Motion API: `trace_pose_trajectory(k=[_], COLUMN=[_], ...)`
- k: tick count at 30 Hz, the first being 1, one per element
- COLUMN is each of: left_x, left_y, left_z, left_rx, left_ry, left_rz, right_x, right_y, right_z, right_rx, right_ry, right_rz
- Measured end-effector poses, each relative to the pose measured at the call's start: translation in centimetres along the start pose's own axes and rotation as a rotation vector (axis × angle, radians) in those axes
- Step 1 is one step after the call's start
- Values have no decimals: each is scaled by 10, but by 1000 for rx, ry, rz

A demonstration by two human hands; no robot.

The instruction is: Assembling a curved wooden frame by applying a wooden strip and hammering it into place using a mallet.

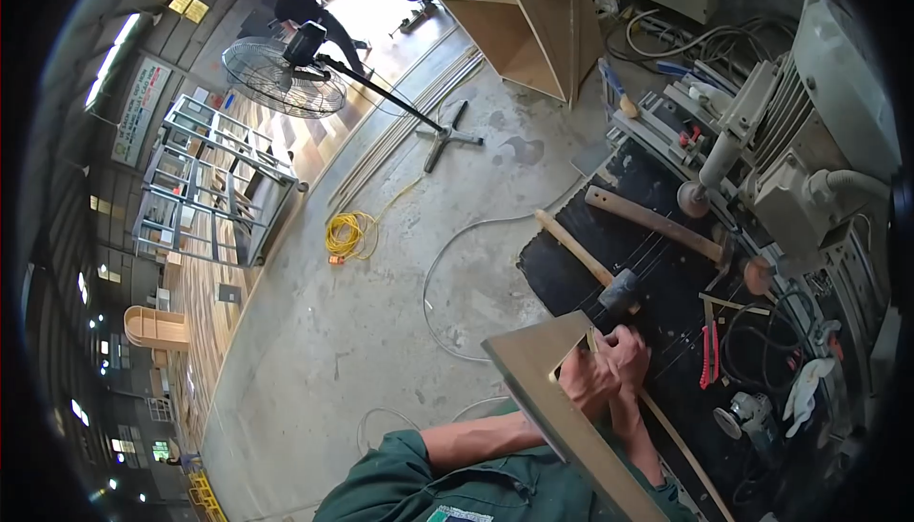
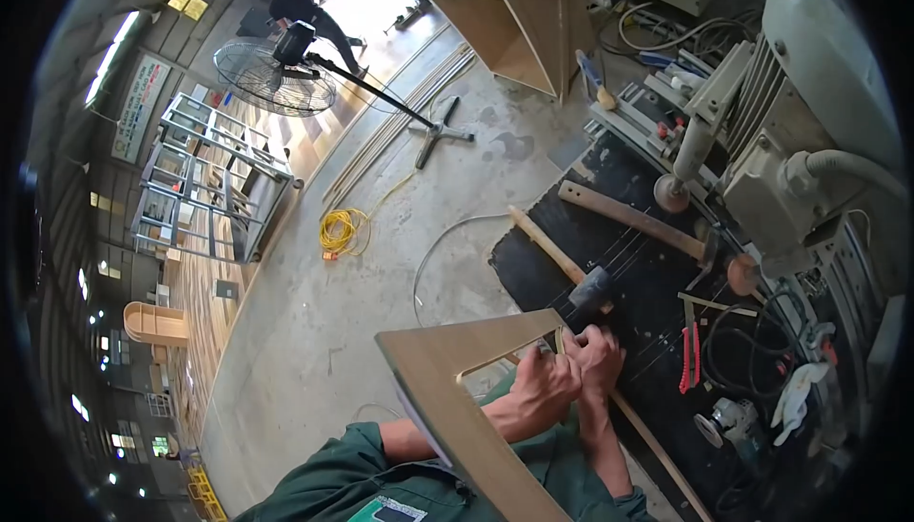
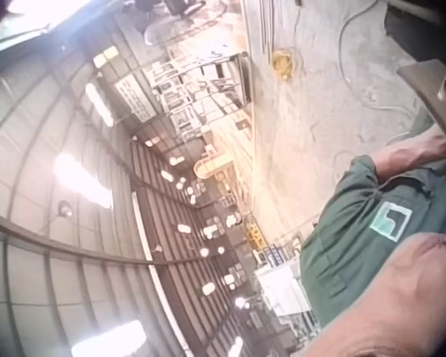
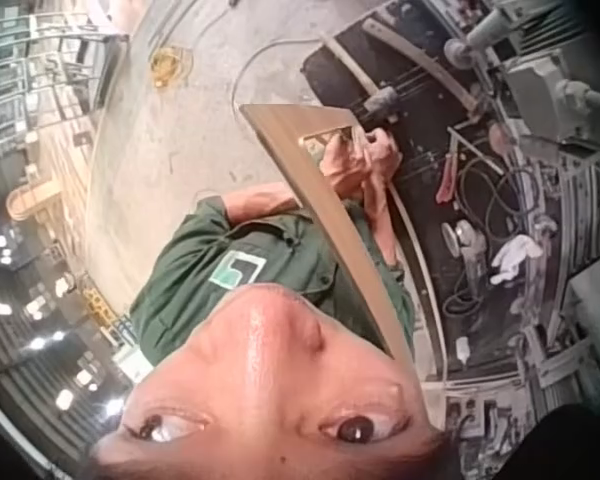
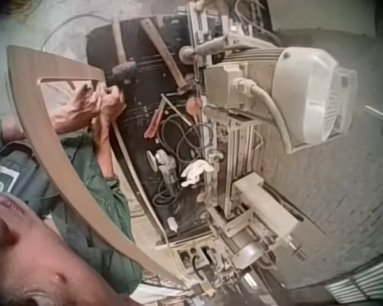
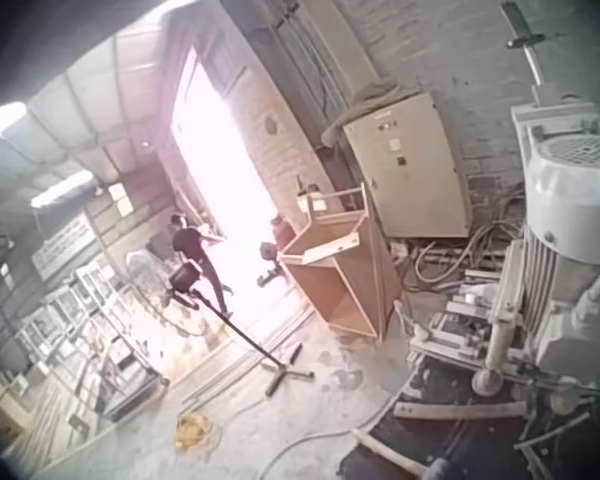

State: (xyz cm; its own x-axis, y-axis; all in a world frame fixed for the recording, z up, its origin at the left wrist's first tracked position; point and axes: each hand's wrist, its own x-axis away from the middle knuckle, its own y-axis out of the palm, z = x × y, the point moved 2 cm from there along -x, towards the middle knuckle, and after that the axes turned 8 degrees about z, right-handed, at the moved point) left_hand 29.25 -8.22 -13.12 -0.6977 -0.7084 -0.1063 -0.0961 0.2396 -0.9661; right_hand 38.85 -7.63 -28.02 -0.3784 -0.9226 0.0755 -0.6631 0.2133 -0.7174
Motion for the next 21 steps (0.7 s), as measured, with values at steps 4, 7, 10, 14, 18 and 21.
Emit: trace_pose_trajectory(k=[4,7,10,14,18,21], left_x=[7,11,9,10,10,9], left_y=[11,13,12,14,15,15], left_z=[0,4,0,-3,-10,-7], left_rx=[22,72,109,-75,139,153], left_ry=[-27,-50,-53,20,-66,-82], left_rz=[45,0,28,11,-50,-64], right_x=[1,3,3,-8,-10,-9], right_y=[1,1,-3,-11,-1,-3], right_z=[-3,2,-4,-22,-24,-22], right_rx=[18,-12,-8,-36,-28,14], right_ry=[2,-17,47,87,65,81], right_rz=[30,21,9,3,11,7])
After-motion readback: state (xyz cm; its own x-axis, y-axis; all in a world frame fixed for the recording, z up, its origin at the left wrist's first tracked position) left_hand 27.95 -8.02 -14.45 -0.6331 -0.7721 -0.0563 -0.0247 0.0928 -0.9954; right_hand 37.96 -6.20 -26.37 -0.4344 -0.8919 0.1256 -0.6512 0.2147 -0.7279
